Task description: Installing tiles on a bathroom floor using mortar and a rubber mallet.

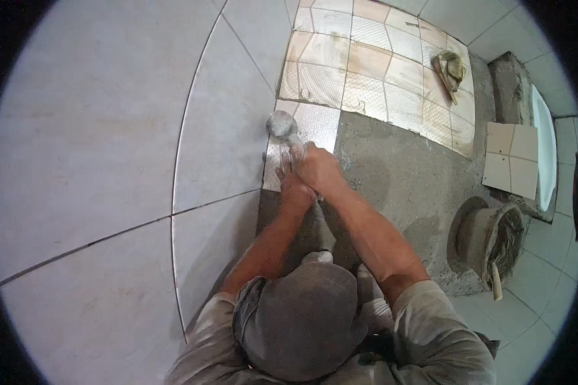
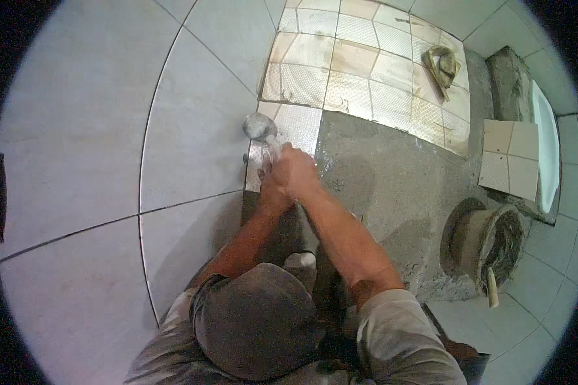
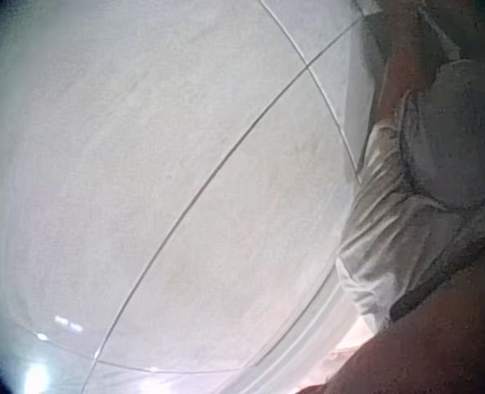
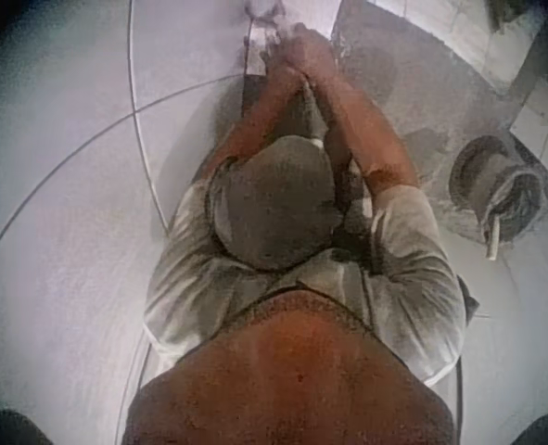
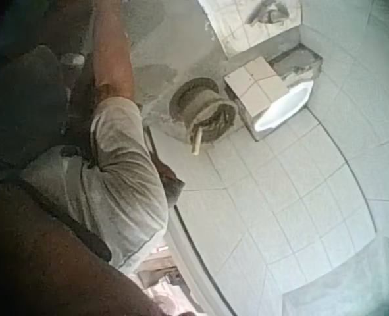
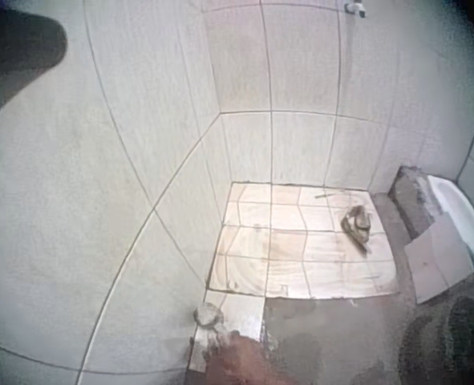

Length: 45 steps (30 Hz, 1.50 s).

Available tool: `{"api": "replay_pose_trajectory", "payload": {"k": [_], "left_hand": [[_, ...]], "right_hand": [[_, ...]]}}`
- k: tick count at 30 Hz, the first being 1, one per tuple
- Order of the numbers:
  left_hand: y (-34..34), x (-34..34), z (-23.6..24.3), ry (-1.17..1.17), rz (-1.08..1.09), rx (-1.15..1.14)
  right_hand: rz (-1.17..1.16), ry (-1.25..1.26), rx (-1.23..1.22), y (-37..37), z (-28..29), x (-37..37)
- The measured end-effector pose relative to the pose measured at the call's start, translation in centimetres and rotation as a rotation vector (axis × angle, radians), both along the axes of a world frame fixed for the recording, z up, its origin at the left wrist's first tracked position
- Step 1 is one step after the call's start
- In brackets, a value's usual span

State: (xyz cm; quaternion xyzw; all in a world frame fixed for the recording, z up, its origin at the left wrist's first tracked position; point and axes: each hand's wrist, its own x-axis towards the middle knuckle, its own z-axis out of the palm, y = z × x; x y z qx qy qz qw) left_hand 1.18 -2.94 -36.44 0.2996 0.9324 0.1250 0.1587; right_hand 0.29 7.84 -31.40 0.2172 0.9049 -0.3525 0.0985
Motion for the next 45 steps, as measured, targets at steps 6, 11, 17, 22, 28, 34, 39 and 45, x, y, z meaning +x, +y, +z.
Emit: {"api": "replay_pose_trajectory", "payload": {"k": [6,11,17,22,28,34,39,45], "left_hand": [[-1.0,-1.6,-1.0,0.016,-0.015,-0.056],[0.8,-2.1,2.1,-0.302,0.082,-0.114],[1.1,-5.2,2.2,0.096,0.097,0.137],[3.2,-8.1,1.7,0.268,0.08,0.242],[4.3,-12.2,-1.5,0.415,-0.02,0.296],[6.8,-13.5,2.0,0.111,0.156,0.107],[6.5,-13.7,2.4,-0.024,0.309,0.054],[6.8,-13.6,1.5,0.008,0.289,-0.007]], "right_hand": [[-0.028,0.001,-0.004,0.7,-0.4,0.7],[-0.044,0.373,0.211,3.0,-0.1,7.9],[-0.081,0.225,0.14,7.4,-2.8,20.8],[-0.113,-0.244,0.216,13.2,1.6,28.6],[-0.167,-0.461,0.304,16.3,4.1,32.2],[-0.198,-0.543,0.303,16.2,2.8,33.0],[-0.148,-0.469,0.298,16.8,2.9,32.7],[-0.241,-0.523,0.249,16.2,4.0,31.7]]}}
